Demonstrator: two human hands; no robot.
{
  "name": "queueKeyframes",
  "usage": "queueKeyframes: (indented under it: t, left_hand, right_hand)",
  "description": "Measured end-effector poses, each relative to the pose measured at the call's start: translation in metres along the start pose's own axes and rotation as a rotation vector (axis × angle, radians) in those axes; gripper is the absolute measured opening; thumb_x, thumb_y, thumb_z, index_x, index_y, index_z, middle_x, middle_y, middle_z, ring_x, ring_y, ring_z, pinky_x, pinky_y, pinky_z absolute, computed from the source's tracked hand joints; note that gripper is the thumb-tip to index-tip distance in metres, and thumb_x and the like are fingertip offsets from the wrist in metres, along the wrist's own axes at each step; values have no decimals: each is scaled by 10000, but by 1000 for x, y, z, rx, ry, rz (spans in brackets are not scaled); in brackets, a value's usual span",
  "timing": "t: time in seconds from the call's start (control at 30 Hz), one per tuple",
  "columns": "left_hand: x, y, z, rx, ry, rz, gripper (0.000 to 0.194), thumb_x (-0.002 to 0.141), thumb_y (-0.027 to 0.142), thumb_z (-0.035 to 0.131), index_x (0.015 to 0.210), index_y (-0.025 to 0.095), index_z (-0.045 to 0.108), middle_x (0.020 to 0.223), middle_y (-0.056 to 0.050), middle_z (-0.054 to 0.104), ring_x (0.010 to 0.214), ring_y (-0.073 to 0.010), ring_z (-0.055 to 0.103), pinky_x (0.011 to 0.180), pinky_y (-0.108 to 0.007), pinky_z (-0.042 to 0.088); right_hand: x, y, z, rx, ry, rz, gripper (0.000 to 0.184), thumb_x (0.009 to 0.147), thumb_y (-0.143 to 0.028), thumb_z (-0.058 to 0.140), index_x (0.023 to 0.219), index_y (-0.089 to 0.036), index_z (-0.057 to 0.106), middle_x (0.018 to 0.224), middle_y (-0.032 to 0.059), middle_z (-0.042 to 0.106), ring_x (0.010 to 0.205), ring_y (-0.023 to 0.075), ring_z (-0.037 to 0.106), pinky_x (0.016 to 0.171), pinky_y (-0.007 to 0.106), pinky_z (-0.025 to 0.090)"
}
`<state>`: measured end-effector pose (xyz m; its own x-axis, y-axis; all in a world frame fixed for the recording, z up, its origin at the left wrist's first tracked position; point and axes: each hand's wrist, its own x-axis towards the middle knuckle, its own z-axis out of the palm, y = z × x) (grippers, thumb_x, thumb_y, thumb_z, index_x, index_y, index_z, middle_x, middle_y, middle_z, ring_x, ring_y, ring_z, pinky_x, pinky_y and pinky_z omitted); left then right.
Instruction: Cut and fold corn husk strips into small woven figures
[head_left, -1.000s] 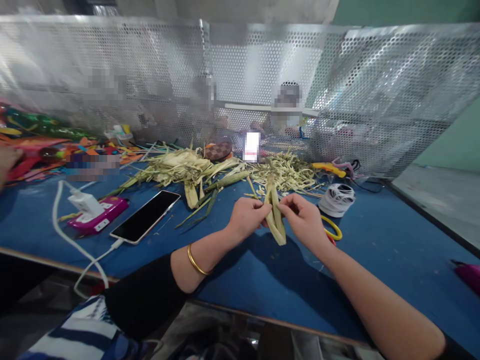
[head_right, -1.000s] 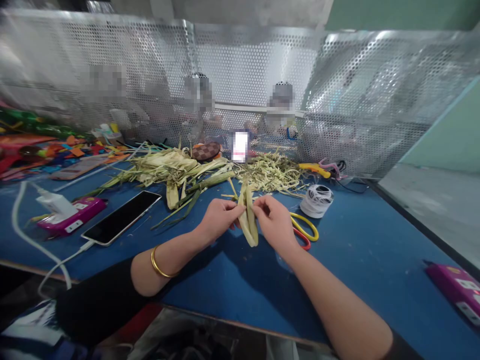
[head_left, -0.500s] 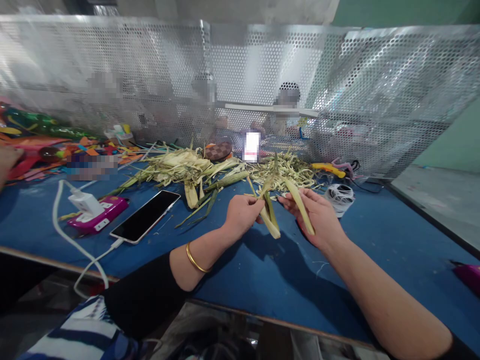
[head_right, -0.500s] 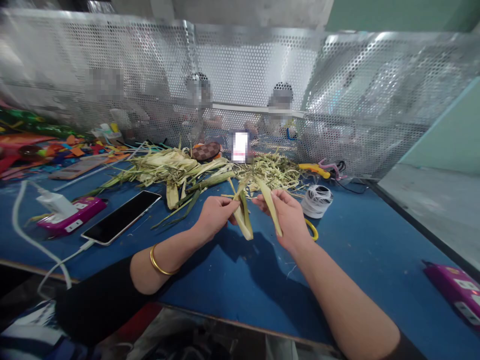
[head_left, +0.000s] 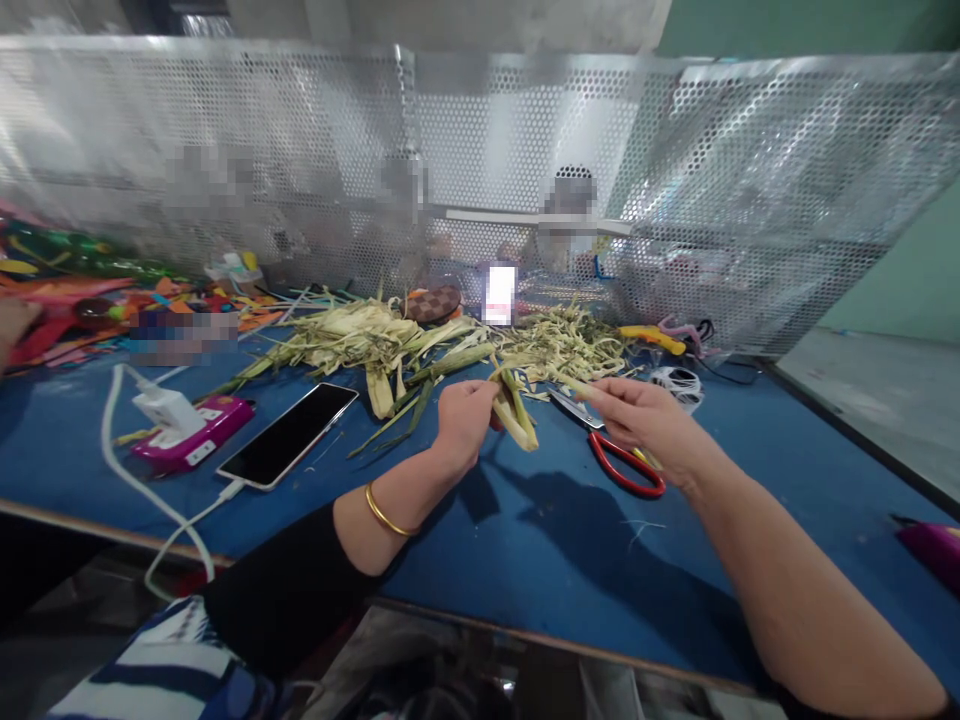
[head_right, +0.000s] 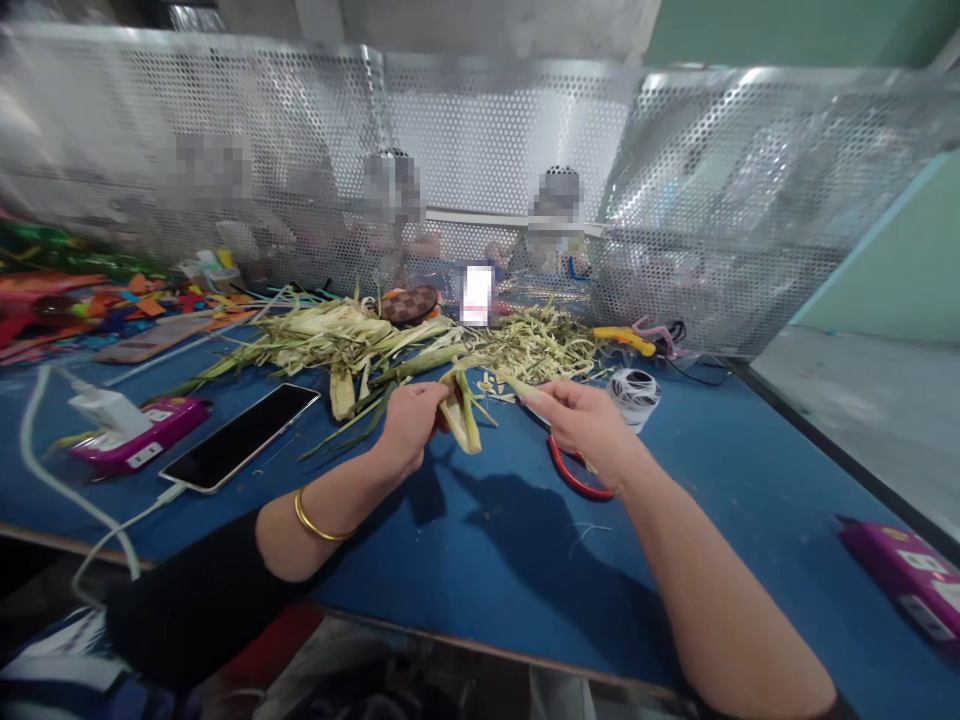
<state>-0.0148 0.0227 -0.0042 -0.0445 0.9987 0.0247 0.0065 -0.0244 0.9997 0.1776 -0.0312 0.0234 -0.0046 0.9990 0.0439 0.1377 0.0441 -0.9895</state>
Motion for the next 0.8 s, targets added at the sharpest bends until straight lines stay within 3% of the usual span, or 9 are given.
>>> queueKeyframes:
  t: [0.13, 0.27, 0.33, 0.47, 0.53, 0.6, 0.67, 0.73, 0.8]
  left_hand:
    - [9, -3, -2, -83, 50, -13, 247, 699, 202, 523, 459, 172, 476, 367, 53, 404, 349, -64, 384, 390, -184, 297]
    - [6, -1, -2, -84, -2, -13, 312, 734, 226, 530, 440, 171, 442, 352, 52, 372, 334, -49, 336, 376, -181, 246]
    - [0, 1, 0, -66, -75, 2, 321, 759, 259, 532, 458, 168, 467, 362, 47, 392, 338, -50, 352, 378, -177, 263]
    - [-13, 4, 4, 23, -192, 61, 314, 770, 308, 552, 493, 165, 514, 381, 38, 449, 353, -62, 412, 383, -174, 307]
    - [-18, 3, 6, 58, -228, 91, 314, 771, 330, 561, 507, 162, 535, 379, 41, 452, 353, -64, 420, 386, -174, 316]
    - [-20, 2, 7, 65, -264, 100, 311, 774, 348, 567, 529, 156, 559, 379, 45, 451, 349, -62, 416, 390, -175, 322]
    - [-22, 1, 7, 41, -318, 104, 313, 779, 378, 571, 570, 145, 588, 417, 36, 490, 350, -56, 419, 387, -176, 314]
    - [-23, 2, 8, 1, -381, 117, 332, 786, 428, 567, 647, 133, 627, 542, 0, 591, 373, -54, 458, 381, -177, 308]
    - [-24, 2, 8, -20, -431, 125, 353, 791, 465, 562, 746, 129, 661, 711, -39, 665, 410, -55, 503, 383, -177, 316]
  right_hand:
    - [-2, -1, -27, -186, -104, 9, 395, 648, -555, 726, 684, -176, 621, 407, -74, 382, 378, 55, 291, 374, 211, 204]
    - [1, -6, -50, 25, 213, -218, 300, 647, -469, 743, 664, -213, 589, 512, -32, 486, 461, 100, 431, 423, 240, 342]
    - [1, -9, -52, 161, 330, -308, 269, 632, -422, 756, 681, -225, 581, 562, -40, 483, 444, 85, 399, 411, 239, 330]
    - [-3, -4, -24, 48, 202, -156, 264, 623, -399, 751, 738, -201, 620, 466, -92, 342, 375, 56, 233, 367, 221, 182]
    - [-5, 5, 0, -166, 90, -73, 250, 673, -415, 697, 753, -184, 641, 473, -76, 382, 408, 74, 293, 396, 223, 217]
    - [-7, 13, 21, -361, -23, -118, 218, 679, -390, 673, 651, -180, 622, 526, -53, 461, 491, 90, 374, 465, 227, 288]
    - [-7, 16, 30, -404, -85, -153, 213, 729, -376, 607, 641, -182, 614, 571, -41, 513, 549, 109, 427, 526, 241, 334]
    - [-6, 13, 21, -426, 10, -175, 226, 738, -377, 593, 625, -181, 599, 572, -28, 522, 552, 120, 434, 546, 258, 340]
    - [-4, 6, -8, -473, 312, -186, 229, 740, -388, 605, 651, -177, 603, 555, -12, 507, 535, 129, 422, 540, 280, 325]
